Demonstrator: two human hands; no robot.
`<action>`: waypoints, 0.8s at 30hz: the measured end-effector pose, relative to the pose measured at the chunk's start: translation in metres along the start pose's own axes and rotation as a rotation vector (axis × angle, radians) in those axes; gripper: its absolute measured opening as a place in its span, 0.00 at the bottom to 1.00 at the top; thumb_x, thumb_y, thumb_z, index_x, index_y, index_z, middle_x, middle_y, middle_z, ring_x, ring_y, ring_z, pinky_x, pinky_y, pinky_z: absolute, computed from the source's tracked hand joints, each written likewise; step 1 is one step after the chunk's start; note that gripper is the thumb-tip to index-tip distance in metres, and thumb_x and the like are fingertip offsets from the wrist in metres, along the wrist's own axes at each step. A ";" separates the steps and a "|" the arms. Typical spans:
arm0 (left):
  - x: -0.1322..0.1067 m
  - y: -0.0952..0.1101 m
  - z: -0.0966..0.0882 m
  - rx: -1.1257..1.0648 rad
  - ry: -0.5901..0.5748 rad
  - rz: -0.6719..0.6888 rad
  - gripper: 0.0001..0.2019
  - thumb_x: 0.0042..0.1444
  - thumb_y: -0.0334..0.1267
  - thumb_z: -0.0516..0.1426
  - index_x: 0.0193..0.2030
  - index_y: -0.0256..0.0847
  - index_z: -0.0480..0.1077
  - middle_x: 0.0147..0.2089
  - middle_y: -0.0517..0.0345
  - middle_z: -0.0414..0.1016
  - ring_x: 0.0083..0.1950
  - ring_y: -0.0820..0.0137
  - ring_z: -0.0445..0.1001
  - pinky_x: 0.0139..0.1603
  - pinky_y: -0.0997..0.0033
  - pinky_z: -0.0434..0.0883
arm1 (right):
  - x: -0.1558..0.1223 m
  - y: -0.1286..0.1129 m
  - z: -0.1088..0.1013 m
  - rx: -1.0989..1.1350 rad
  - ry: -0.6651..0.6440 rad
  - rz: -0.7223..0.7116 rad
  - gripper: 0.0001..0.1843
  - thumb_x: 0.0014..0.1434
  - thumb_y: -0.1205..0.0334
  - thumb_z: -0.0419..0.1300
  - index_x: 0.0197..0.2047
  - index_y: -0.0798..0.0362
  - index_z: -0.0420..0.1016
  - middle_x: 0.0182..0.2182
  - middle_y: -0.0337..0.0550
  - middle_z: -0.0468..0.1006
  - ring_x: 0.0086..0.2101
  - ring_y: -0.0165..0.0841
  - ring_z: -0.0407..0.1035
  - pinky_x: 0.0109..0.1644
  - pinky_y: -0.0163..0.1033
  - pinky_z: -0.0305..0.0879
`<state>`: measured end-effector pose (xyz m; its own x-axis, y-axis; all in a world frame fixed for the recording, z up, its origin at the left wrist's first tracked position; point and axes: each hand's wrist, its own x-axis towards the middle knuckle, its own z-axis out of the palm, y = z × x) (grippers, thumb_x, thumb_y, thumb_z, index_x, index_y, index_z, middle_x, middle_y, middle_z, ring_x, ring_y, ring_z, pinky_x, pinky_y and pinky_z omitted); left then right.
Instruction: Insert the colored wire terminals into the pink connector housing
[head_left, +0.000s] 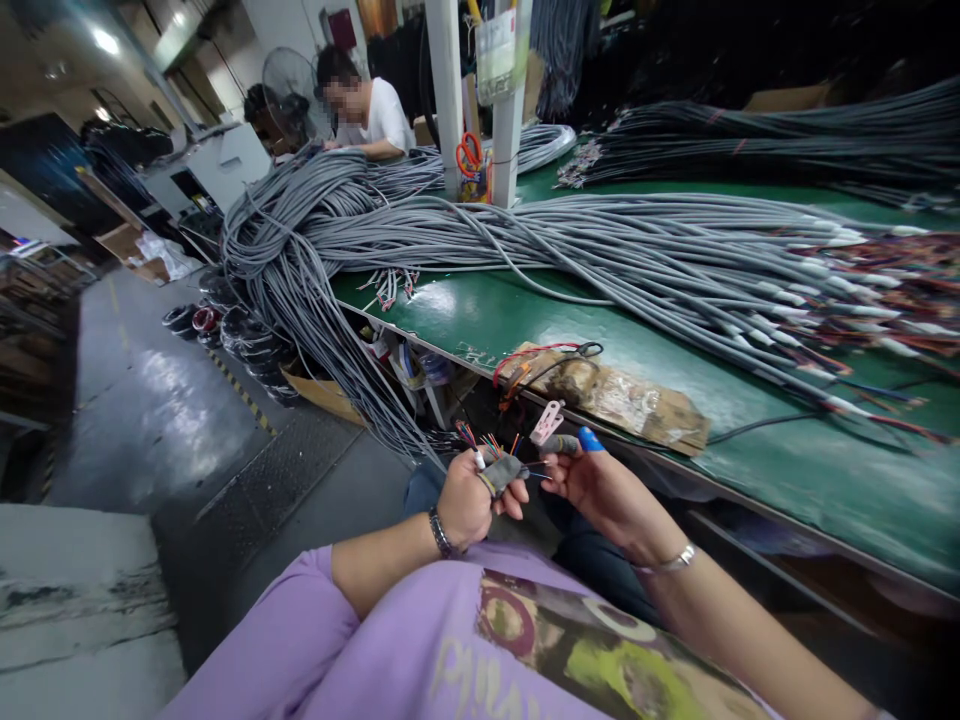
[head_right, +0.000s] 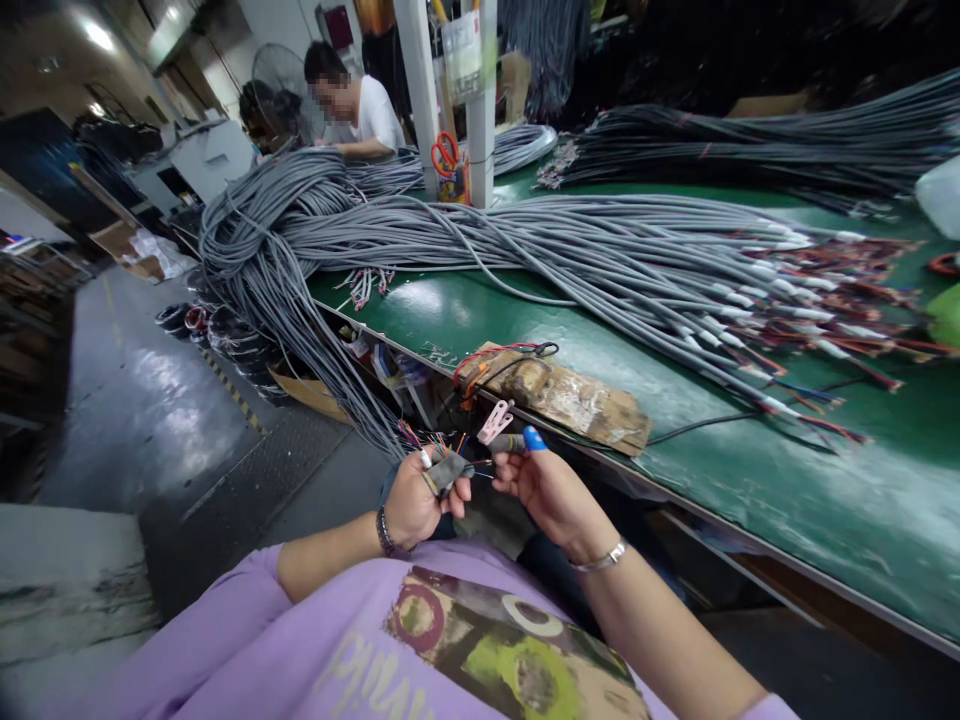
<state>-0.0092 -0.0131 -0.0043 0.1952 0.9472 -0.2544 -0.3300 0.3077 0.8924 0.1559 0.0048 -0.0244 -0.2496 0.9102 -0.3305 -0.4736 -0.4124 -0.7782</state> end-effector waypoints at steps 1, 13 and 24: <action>0.000 0.002 0.002 0.007 -0.010 -0.006 0.20 0.44 0.52 0.63 0.26 0.36 0.64 0.19 0.60 0.71 0.14 0.77 0.66 0.14 0.79 0.48 | 0.002 -0.003 0.001 0.004 -0.012 0.017 0.24 0.49 0.37 0.63 0.32 0.52 0.75 0.28 0.42 0.73 0.26 0.31 0.66 0.33 0.38 0.68; 0.009 0.005 0.014 0.053 -0.067 -0.046 0.19 0.44 0.52 0.63 0.27 0.36 0.66 0.20 0.60 0.71 0.15 0.78 0.66 0.15 0.78 0.49 | 0.009 -0.011 0.018 -0.335 0.135 -0.296 0.29 0.52 0.31 0.56 0.26 0.51 0.71 0.22 0.40 0.69 0.23 0.31 0.61 0.27 0.37 0.60; 0.011 0.002 0.014 0.121 -0.067 -0.094 0.21 0.42 0.54 0.63 0.25 0.36 0.65 0.20 0.59 0.71 0.15 0.79 0.66 0.15 0.79 0.49 | 0.024 -0.008 0.020 0.004 0.051 -0.137 0.28 0.44 0.32 0.64 0.31 0.50 0.73 0.26 0.43 0.74 0.27 0.36 0.67 0.32 0.40 0.66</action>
<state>0.0051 -0.0032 -0.0006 0.2822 0.9053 -0.3175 -0.1944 0.3780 0.9052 0.1369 0.0290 -0.0160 -0.1392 0.9587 -0.2481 -0.5040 -0.2842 -0.8156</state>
